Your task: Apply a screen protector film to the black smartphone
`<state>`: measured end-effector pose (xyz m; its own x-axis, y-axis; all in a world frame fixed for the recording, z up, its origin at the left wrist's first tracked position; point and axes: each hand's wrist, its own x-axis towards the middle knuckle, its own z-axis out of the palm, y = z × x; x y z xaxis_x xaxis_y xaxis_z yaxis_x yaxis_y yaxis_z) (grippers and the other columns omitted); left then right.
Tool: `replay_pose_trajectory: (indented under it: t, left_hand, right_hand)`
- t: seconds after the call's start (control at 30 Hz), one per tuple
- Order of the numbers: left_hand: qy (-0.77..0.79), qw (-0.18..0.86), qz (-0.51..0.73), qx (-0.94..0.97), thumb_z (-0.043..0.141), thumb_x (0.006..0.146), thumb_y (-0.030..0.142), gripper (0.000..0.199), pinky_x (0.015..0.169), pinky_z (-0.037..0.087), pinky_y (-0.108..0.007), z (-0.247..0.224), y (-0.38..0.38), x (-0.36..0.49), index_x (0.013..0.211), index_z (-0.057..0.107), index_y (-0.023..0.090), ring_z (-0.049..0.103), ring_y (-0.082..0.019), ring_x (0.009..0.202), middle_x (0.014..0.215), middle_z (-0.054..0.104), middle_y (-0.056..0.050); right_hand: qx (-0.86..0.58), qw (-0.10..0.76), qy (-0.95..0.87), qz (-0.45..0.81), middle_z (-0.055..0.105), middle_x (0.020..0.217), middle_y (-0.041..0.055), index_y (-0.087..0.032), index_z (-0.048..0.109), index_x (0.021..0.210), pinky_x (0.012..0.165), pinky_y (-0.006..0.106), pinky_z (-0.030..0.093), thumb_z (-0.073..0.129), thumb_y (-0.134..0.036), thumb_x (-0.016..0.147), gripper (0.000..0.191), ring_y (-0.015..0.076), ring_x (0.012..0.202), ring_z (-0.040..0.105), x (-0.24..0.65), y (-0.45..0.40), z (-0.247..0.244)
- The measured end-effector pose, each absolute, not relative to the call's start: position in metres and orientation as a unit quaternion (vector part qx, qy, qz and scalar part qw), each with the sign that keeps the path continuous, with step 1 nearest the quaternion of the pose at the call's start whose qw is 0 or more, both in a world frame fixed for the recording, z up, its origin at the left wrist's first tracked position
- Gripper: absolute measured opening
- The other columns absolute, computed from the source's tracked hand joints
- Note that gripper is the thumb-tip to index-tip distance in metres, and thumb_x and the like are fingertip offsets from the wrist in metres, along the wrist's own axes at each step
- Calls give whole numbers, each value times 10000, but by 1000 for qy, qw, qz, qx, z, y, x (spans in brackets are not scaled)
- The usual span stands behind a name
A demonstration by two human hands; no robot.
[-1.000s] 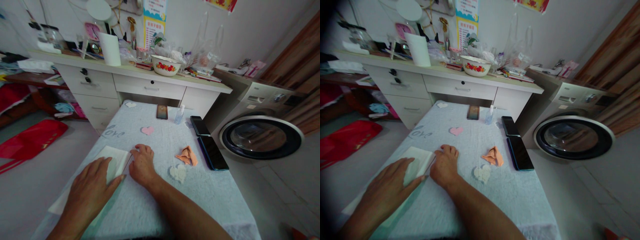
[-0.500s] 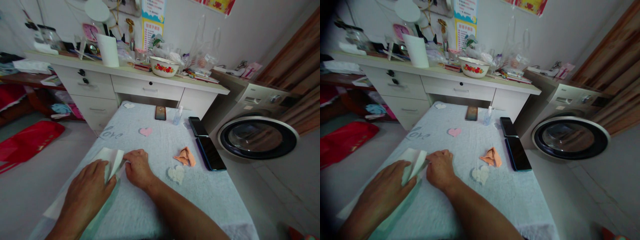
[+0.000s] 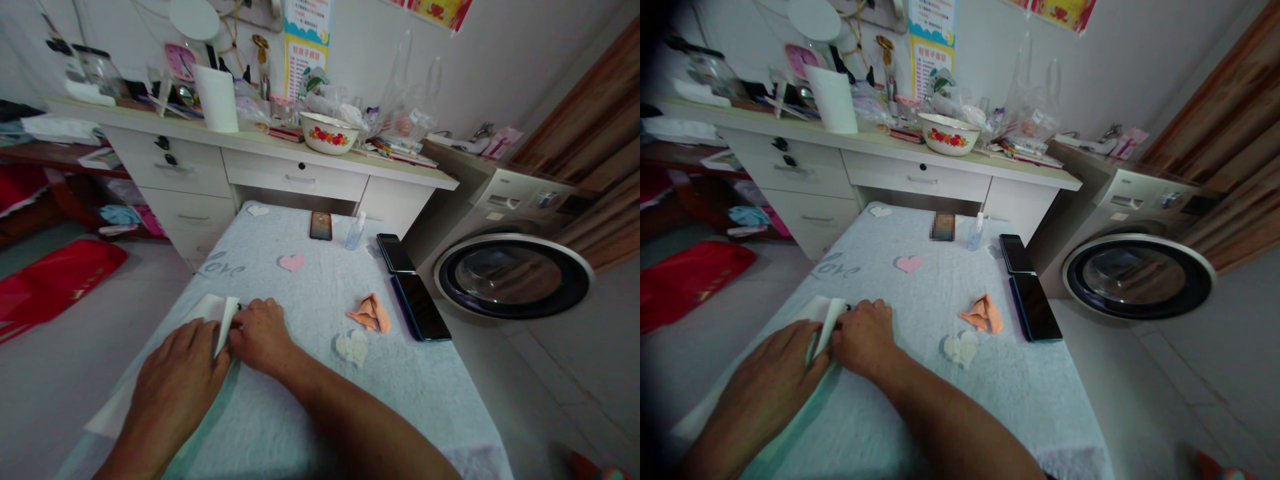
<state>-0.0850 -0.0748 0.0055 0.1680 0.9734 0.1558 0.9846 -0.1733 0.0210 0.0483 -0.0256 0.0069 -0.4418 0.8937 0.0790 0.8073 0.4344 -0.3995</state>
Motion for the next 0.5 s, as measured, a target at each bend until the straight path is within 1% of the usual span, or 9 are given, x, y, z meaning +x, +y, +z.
replay_pose_trajectory:
  t: [0.1, 0.27, 0.33, 0.5]
  left_hand:
    - [-644, 51, -63, -761, 322, 851, 340, 369, 904, 405, -419, 5, -76, -86, 1076, 501, 109, 539, -309, 1025, 1099, 561, -169]
    - [-643, 62, -70, -760, 340, 863, 364, 394, 914, 406, -418, 3, -76, -87, 1101, 503, 96, 538, -308, 1046, 1139, 558, -172]
    - [-643, 60, -72, -760, 341, 868, 364, 383, 898, 416, -418, 4, -76, -87, 1086, 510, 99, 545, -308, 1031, 1125, 564, -170]
    - [-642, 75, -84, -758, 335, 876, 371, 385, 892, 423, -416, 2, -77, -86, 1090, 509, 101, 547, -302, 1026, 1122, 567, -164]
  right_hand:
    - [-533, 155, -818, 150, 615, 870, 86, -182, 662, 890, 763, 367, 408, 490, -288, 800, 221, 229, 836, 531, 42, -24, 7]
    - [-591, 173, -775, 139, 597, 919, 126, -122, 636, 920, 779, 375, 418, 483, -271, 784, 253, 242, 879, 525, 36, -22, 8]
    - [-601, 180, -767, 133, 591, 936, 131, -120, 634, 931, 770, 377, 427, 486, -278, 776, 266, 251, 885, 522, 35, -20, 9]
    - [-588, 169, -780, 134, 592, 902, 131, -144, 654, 888, 768, 380, 435, 456, -304, 806, 268, 259, 889, 525, 32, -14, 7]
